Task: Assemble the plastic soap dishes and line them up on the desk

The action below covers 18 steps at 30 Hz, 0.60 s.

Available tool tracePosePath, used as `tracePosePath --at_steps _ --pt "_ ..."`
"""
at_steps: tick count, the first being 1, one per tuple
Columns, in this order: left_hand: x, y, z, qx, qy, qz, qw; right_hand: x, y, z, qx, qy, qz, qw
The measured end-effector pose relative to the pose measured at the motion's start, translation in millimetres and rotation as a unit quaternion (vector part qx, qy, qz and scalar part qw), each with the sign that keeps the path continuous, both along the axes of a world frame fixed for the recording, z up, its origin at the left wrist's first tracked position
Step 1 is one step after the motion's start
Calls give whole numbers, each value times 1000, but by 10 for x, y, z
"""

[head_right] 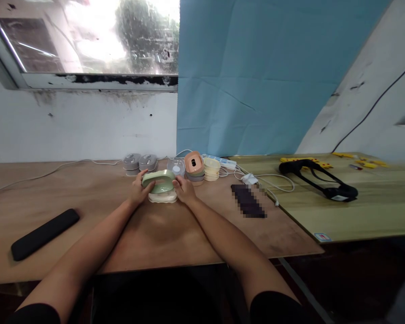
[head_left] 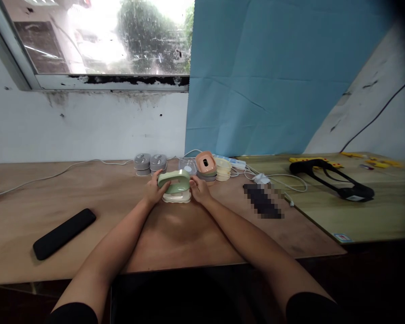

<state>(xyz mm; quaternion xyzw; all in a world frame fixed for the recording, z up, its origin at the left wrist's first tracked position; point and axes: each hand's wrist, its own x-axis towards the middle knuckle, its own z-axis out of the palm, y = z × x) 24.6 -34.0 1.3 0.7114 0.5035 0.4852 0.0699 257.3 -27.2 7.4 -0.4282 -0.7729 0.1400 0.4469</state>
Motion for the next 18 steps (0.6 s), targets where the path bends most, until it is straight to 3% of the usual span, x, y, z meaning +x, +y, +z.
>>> tracePosePath --at_steps 6,10,18 --pt "35 39 -1 -33 -64 5 997 40 41 22 -15 -89 -37 995" --pt "21 78 -16 -27 -60 -32 997 36 98 1 -46 -54 -48 996" --pt "-34 86 -30 -65 -7 -27 997 57 143 -34 -170 17 8 985"
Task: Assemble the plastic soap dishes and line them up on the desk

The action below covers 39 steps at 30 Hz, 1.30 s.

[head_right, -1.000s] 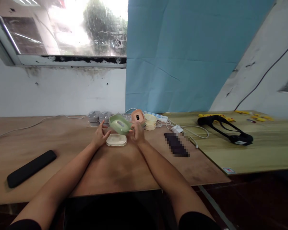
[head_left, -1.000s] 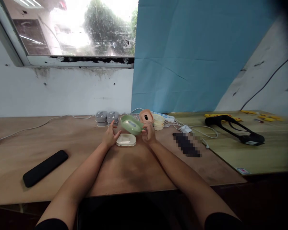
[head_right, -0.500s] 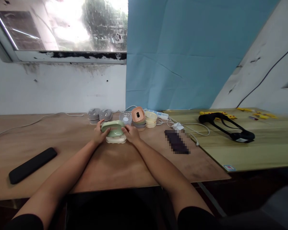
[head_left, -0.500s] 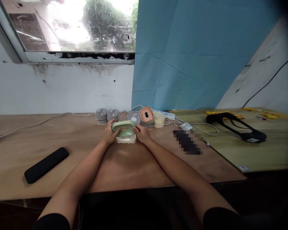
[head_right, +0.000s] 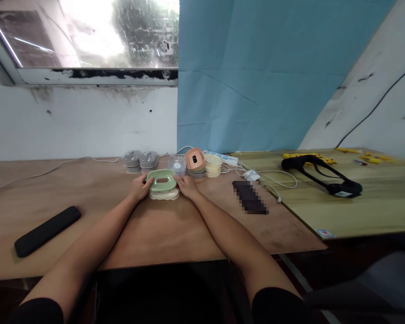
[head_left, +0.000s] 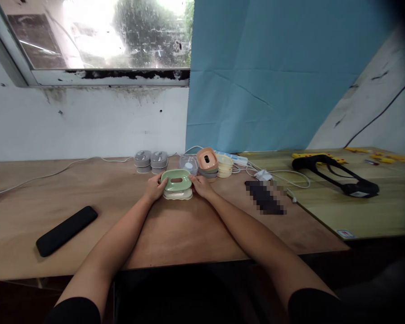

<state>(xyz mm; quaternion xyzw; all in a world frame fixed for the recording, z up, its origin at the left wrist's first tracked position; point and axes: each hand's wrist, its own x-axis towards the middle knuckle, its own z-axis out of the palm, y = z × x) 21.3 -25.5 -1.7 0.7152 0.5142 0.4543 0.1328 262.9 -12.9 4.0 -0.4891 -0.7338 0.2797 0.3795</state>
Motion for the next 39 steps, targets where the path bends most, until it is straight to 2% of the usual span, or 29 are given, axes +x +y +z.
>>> tracePosePath --at_steps 3,6,11,20,24,30,39 --pt "-2 10 -9 -8 22 13 1000 13 5 -5 -4 2 8 1000" --pt "0 33 -19 -38 53 20 998 41 27 -3 -42 -12 29 999" --pt "18 50 -26 -41 93 -7 995 119 74 15 -95 -44 35 994" --pt "22 33 -9 -44 90 -38 994 171 72 66 -161 -60 87 981" --pt "9 66 -63 -39 88 -40 995 147 80 68 -207 -85 72 972" --pt "23 57 -78 -85 166 -28 982 117 76 32 -149 -141 71 976" --pt "13 69 -36 -114 193 10 974 77 33 60 -28 -230 53 971"
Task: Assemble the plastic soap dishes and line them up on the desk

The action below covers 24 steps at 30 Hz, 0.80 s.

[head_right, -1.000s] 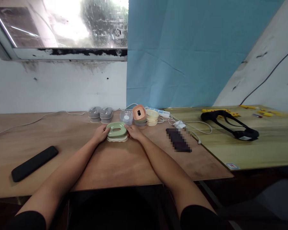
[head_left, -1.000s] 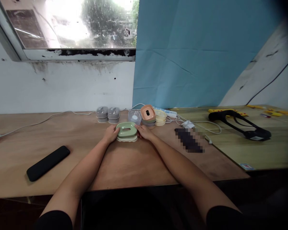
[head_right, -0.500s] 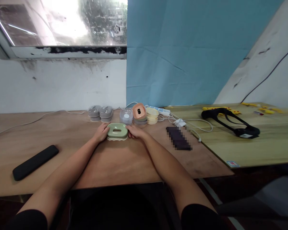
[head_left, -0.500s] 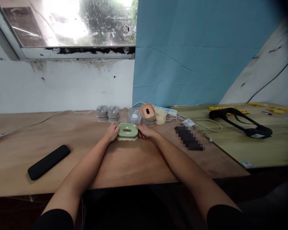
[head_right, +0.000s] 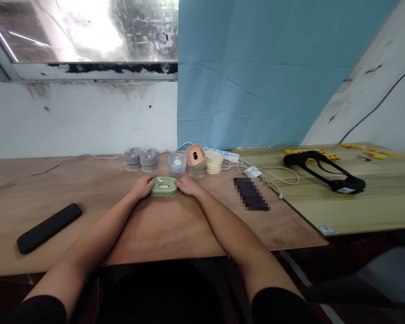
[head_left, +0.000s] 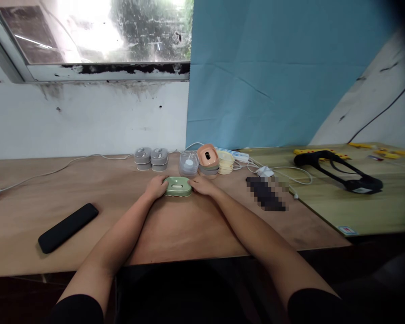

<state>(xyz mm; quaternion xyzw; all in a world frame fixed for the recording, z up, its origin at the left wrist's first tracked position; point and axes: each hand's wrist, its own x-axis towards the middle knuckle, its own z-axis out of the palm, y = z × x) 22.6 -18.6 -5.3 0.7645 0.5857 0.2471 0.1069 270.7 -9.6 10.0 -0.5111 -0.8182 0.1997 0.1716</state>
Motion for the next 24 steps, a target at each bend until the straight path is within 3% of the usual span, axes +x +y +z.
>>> tracePosePath --at_steps 5,11,24 --pt "-8 -12 0 4 12 -6 1000 -38 -24 -37 92 -5 -36 995" --pt "-1 -19 10 -2 13 -15 1000 -44 -45 -37 231 119 -126 957" --pt "2 -30 26 -2 18 -21 1000 10 147 -174 242 131 -105 956"
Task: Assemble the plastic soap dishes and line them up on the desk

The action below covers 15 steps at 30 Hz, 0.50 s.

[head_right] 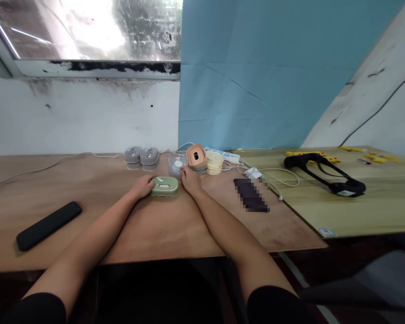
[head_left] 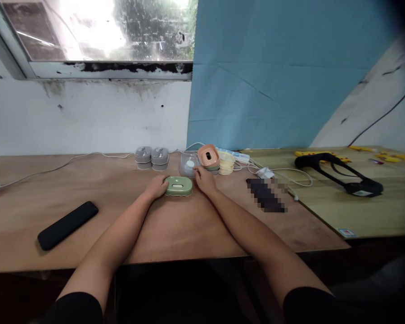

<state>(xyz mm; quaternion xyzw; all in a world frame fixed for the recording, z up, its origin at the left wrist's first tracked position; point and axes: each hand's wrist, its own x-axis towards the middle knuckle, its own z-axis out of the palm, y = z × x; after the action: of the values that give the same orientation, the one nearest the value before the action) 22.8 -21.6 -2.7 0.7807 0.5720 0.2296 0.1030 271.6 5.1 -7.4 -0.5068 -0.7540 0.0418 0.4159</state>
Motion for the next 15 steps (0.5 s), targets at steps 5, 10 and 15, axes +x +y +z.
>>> tracePosePath --at_steps 5,10,15 --pt "-3 9 -10 2 1 -2 1000 9 8 -21 -13 10 -9 1000" --pt "-20 28 -38 -3 3 0 1000 13 27 -31 1 33 -3 999" --pt "-20 38 -54 4 -14 -11 1000 -3 -64 31 5 66 -12 998"
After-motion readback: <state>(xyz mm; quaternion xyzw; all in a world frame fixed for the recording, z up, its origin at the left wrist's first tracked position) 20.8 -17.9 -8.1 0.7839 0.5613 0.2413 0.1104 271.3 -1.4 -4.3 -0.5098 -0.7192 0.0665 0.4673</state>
